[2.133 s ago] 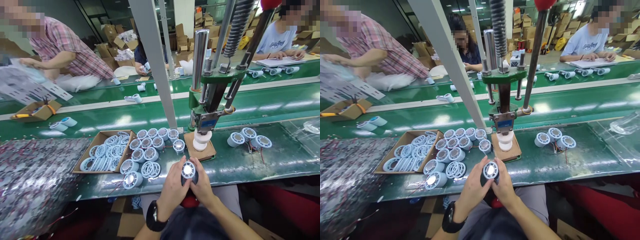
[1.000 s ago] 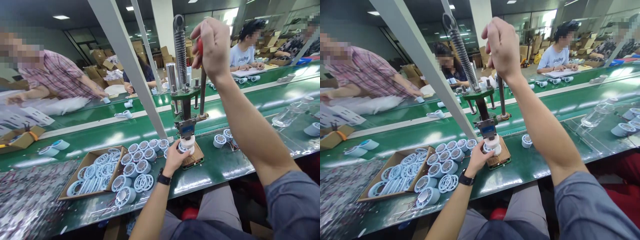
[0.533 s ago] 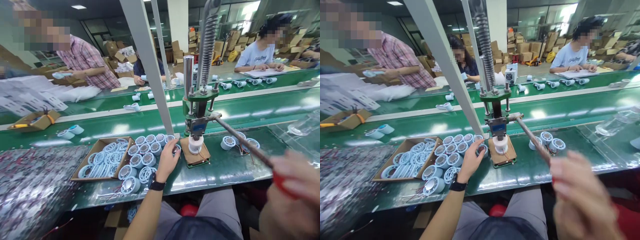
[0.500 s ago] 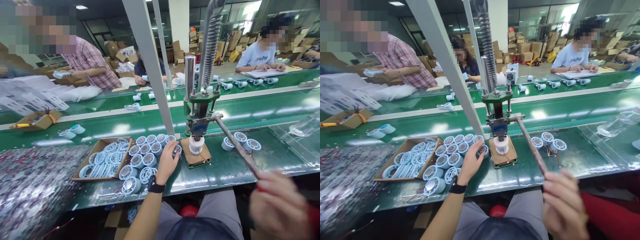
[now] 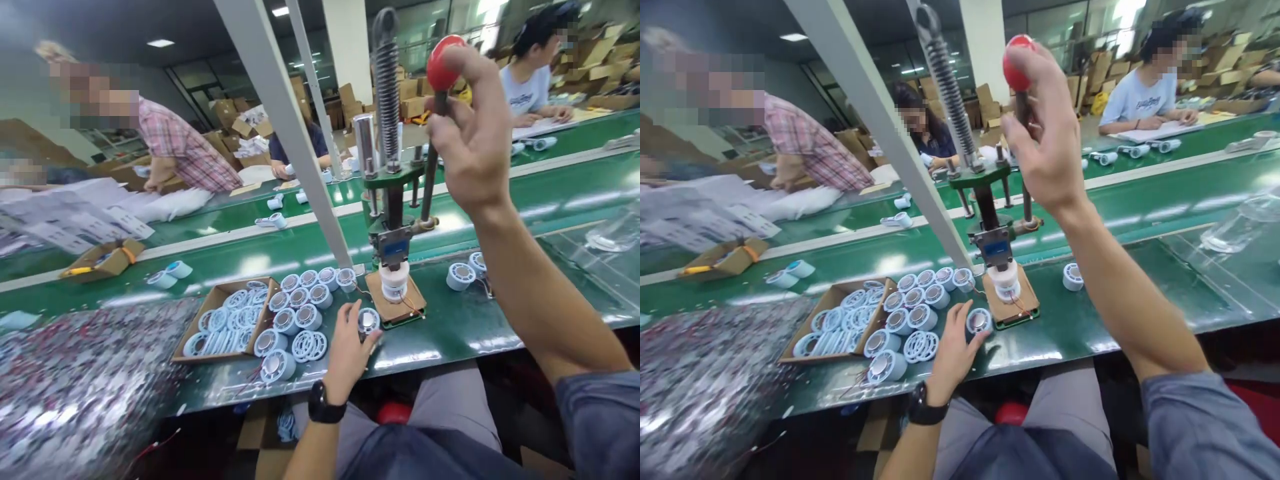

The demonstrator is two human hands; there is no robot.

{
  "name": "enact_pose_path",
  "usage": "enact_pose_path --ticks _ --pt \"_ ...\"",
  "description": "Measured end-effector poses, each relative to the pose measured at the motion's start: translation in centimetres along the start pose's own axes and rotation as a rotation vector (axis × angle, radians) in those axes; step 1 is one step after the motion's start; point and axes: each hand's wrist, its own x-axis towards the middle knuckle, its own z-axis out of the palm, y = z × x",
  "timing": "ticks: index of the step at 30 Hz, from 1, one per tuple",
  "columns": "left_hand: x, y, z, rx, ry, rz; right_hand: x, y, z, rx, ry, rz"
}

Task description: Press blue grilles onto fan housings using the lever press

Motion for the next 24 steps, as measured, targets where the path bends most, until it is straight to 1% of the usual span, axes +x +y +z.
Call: enact_pose_path --ticks 1,2,3,4,5,7,8,10,11,13,16,19,22,24 --pt "-0.7 -0.4 -0.2 0.007 0.016 -0.003 -1.8 0.2 0.8 0.072 0.042 0.023" --pt "-1.5 -1.0 -0.5 0.021 0.039 -0.013 -4.4 0.3 1.6 0.153 0.08 0.062" --pt "-2.3 -1.8 -0.7 0.041 0.067 -0.029 -7.4 0.3 2.2 0.196 0.129 0.111" --pt "-3.2 -2.6 -0.9 0.066 0.096 -0.048 -10.6 0.4 2.7 0.17 0.173 0.152" --pt "-4.1 -3.4 -1.1 0.092 0.123 -0.066 -13.8 0.4 3.3 0.12 0.146 0.211" --pt "-5.8 -4.7 -1.0 0.135 0.153 -0.082 -19.4 0.6 4.5 0.08 0.044 0.29" --pt "-6.6 -5.2 -0.8 0.149 0.157 -0.079 -21.5 0.8 5.2 0.062 -0.016 0.324" --pt "-7.7 -5.5 -0.1 0.163 0.152 -0.056 -24.4 1.1 6.6 0.032 -0.112 0.374" --pt "-8.1 -5.5 0.3 0.163 0.148 -0.041 -25.2 1.2 7.3 0.011 -0.143 0.397" --pt "-8.5 -5.0 1.1 0.155 0.137 -0.008 -25.9 1.5 8.1 -0.041 -0.164 0.434" --pt "-8.1 -4.2 1.6 0.124 0.116 0.049 -25.8 2.1 8.2 -0.142 -0.159 0.458" --pt "-7.0 -4.2 1.1 0.102 0.135 0.055 -25.4 3.4 6.8 -0.246 -0.211 0.436" --pt "-5.6 -5.1 0.2 0.1 0.176 -0.011 -24.8 5.6 4.5 -0.344 -0.307 0.398" --pt "-4.8 -5.8 -0.2 0.095 0.172 -0.049 -24.5 7.2 2.8 -0.392 -0.384 0.366"
